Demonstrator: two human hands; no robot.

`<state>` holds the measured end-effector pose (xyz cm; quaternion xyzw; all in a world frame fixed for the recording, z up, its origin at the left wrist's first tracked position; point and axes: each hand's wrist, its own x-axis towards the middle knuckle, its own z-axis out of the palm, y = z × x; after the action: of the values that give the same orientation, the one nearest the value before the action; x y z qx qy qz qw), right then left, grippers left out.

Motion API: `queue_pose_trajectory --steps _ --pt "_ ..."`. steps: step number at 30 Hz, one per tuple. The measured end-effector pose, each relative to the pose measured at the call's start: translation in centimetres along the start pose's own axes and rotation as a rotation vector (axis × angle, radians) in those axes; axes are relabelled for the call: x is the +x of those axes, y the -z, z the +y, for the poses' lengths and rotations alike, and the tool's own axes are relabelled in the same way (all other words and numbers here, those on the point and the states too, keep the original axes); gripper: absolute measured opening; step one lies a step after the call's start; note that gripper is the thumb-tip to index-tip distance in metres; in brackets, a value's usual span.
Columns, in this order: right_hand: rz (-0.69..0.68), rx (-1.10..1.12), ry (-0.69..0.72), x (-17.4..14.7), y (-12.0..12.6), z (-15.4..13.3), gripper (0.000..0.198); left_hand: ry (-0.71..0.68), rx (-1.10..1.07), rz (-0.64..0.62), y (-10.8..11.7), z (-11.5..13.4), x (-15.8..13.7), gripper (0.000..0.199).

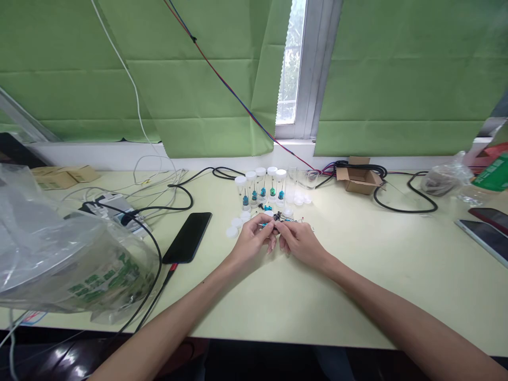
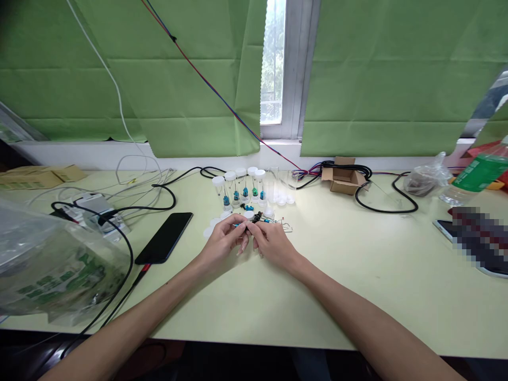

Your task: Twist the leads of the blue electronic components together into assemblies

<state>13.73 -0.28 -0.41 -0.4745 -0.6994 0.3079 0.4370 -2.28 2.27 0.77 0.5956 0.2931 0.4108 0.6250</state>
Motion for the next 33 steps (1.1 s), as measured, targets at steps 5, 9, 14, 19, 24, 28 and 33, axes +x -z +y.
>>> queue_pose_trajectory --steps 5,9,14,19,24,28,33 --pt "0.008 0.063 0.019 -0.12 -0.07 0.08 0.029 0.016 -0.091 0.06 -0.1 0.05 0.01 0.024" --pt "0.026 0.073 0.037 -0.19 -0.17 0.28 0.023 0.017 -0.099 0.077 0.02 0.04 0.07 0.024" --pt "0.023 0.06 0.039 -0.18 -0.17 0.21 0.021 0.002 -0.032 0.071 -0.08 0.34 -0.04 0.024" --pt "0.017 0.054 0.027 -0.08 -0.07 -0.06 0.027 -0.026 0.049 0.058 -0.13 0.56 -0.16 0.023" --pt "0.014 0.021 0.033 -0.05 0.01 -0.04 0.036 -0.044 0.078 0.042 -0.03 0.51 -0.17 0.023" --pt "0.01 -0.011 0.037 -0.07 0.03 0.1 0.04 -0.041 0.081 0.028 0.08 0.36 -0.12 0.024" --pt "0.026 -0.041 0.03 0.02 0.03 0.1 0.044 -0.028 0.048 0.023 0.04 0.25 -0.03 0.026"
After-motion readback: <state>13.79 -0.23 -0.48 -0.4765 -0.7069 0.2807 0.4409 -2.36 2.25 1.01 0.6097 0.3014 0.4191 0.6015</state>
